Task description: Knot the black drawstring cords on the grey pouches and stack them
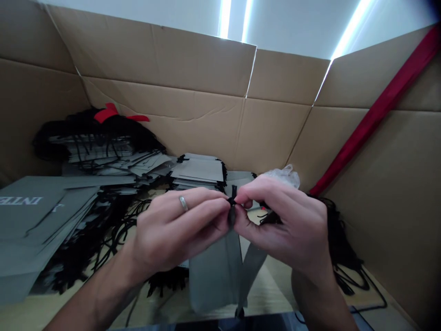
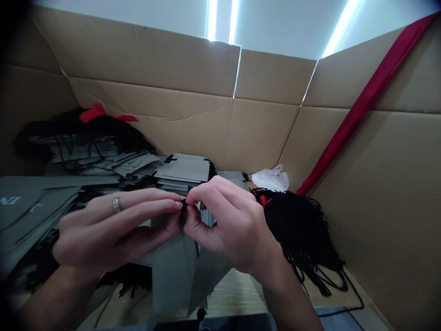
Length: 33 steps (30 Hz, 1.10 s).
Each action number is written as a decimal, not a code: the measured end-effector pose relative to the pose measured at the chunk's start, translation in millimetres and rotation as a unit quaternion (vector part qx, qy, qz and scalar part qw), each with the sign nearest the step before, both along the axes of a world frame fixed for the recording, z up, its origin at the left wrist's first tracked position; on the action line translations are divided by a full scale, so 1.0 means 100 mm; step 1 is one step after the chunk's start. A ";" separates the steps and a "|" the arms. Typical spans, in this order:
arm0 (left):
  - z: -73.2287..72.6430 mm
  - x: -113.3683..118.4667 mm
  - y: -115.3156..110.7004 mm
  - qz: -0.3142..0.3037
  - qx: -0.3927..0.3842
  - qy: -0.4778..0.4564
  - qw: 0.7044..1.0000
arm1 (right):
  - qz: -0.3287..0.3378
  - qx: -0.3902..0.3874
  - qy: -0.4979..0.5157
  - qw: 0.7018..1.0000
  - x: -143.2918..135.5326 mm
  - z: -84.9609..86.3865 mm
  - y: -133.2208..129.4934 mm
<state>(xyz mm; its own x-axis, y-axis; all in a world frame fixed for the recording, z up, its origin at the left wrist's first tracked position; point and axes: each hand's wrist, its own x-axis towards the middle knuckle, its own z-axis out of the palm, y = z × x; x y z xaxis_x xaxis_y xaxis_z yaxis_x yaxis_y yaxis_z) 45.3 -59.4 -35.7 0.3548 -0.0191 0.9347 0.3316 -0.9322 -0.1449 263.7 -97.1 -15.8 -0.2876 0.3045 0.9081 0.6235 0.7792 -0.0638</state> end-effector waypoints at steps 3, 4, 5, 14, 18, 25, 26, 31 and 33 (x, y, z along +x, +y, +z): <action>0.06 0.01 0.02 -0.050 -0.086 -0.037 0.994 | 0.036 0.037 0.008 0.999 -0.02 0.00 0.01; 0.08 0.02 0.03 -0.074 -0.107 -0.047 0.990 | 0.047 0.046 0.013 0.998 -0.02 0.00 0.02; 0.10 0.02 0.03 -0.099 -0.129 -0.052 0.985 | 0.057 0.051 0.019 0.997 -0.02 0.00 0.02; 0.16 0.02 0.13 -0.183 -0.187 -0.037 0.964 | 0.091 -0.038 0.071 0.993 0.01 -0.03 0.02; 0.10 -0.02 0.00 -0.031 -0.020 0.008 0.999 | 0.052 -0.062 0.058 0.995 0.02 0.00 -0.01; 0.05 -0.02 -0.08 0.024 0.016 0.018 0.999 | 0.045 -0.021 0.027 0.998 0.00 -0.01 0.00; 0.06 -0.01 -0.06 0.009 -0.002 0.009 1.000 | 0.054 -0.009 0.026 0.998 0.00 -0.02 0.00; 0.09 0.01 0.00 -0.110 -0.156 -0.058 0.980 | 0.085 0.015 0.048 0.995 -0.02 -0.03 0.02; 0.12 0.01 0.03 -0.177 -0.210 -0.059 0.960 | 0.106 0.006 0.064 0.992 -0.03 -0.03 0.02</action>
